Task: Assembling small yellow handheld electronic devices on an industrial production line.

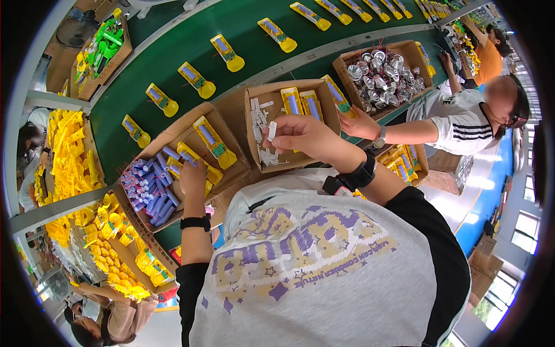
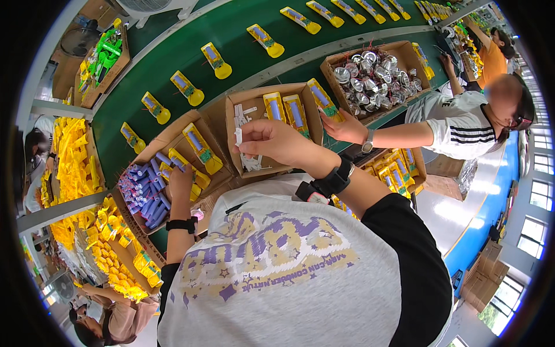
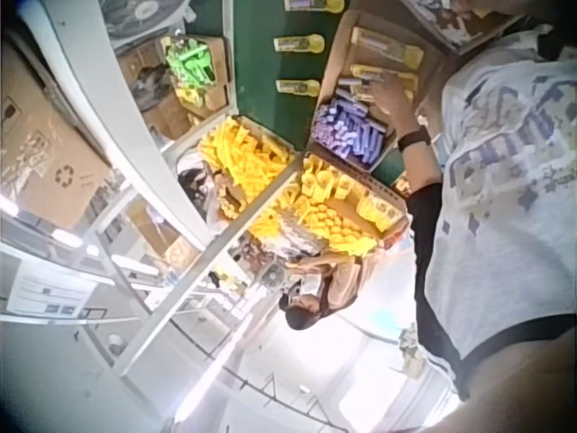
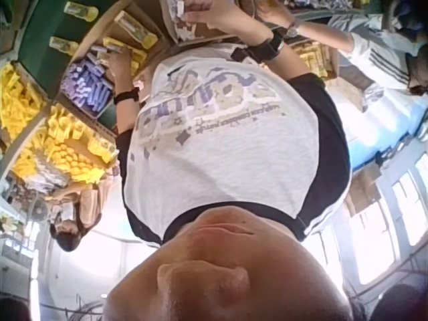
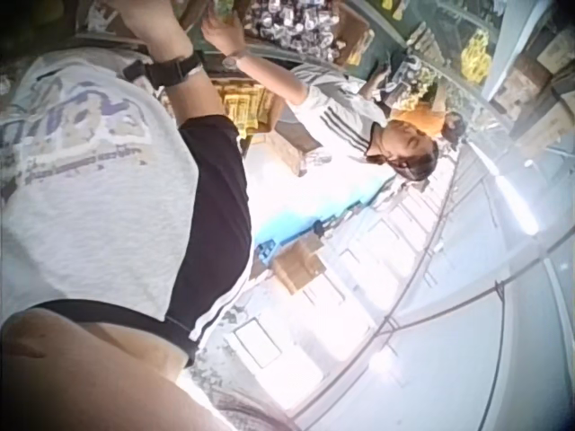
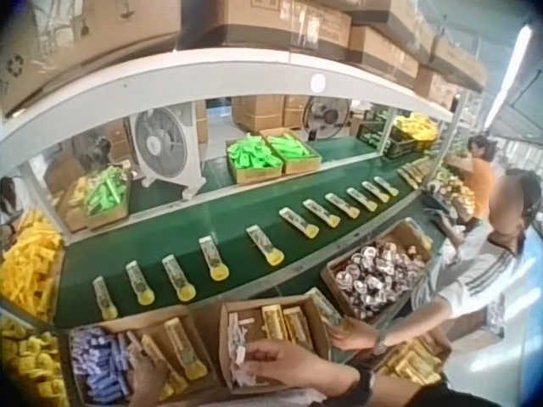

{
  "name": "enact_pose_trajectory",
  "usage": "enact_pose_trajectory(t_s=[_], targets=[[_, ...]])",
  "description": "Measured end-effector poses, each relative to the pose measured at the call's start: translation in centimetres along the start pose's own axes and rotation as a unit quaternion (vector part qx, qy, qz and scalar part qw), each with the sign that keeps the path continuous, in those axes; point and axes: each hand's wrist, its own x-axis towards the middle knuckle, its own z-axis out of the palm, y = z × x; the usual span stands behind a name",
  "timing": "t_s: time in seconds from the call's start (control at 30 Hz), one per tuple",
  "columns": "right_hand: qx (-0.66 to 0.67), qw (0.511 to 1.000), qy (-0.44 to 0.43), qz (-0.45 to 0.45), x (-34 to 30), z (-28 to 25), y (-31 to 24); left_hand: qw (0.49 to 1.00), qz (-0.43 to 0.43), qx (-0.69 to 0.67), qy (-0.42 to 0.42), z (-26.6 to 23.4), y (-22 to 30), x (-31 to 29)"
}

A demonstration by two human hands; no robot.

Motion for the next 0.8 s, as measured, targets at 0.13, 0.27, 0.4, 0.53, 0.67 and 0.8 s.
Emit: enact_pose_trajectory(t_s=[0.13,0.27,0.4,0.53,0.67,0.8], targets=[[0.008,1.000,-0.021,-0.019,-0.1,0.0,0.3,0.998,0.045,-0.022,0.049,0.2,1.2,-0.2],[-0.015,0.999,0.012,-0.047,-0.2,0.3,0.9,0.998,0.017,-0.029,0.045,0.0,2.1,0.2],[-0.040,0.998,0.028,-0.037,-0.3,0.7,0.6,0.988,-0.008,-0.128,-0.080,0.2,1.1,2.2],[-0.021,0.999,0.041,-0.029,-0.4,0.9,-0.6,0.979,0.004,-0.198,0.054,0.8,-0.2,2.0],[0.003,0.999,0.025,-0.027,0.0,0.6,-0.4,0.939,0.080,-0.313,0.117,-3.6,2.6,-3.1],[-0.001,0.999,0.014,-0.047,1.0,1.5,-0.6,0.948,0.224,-0.215,0.075,-7.6,5.3,-8.0]])
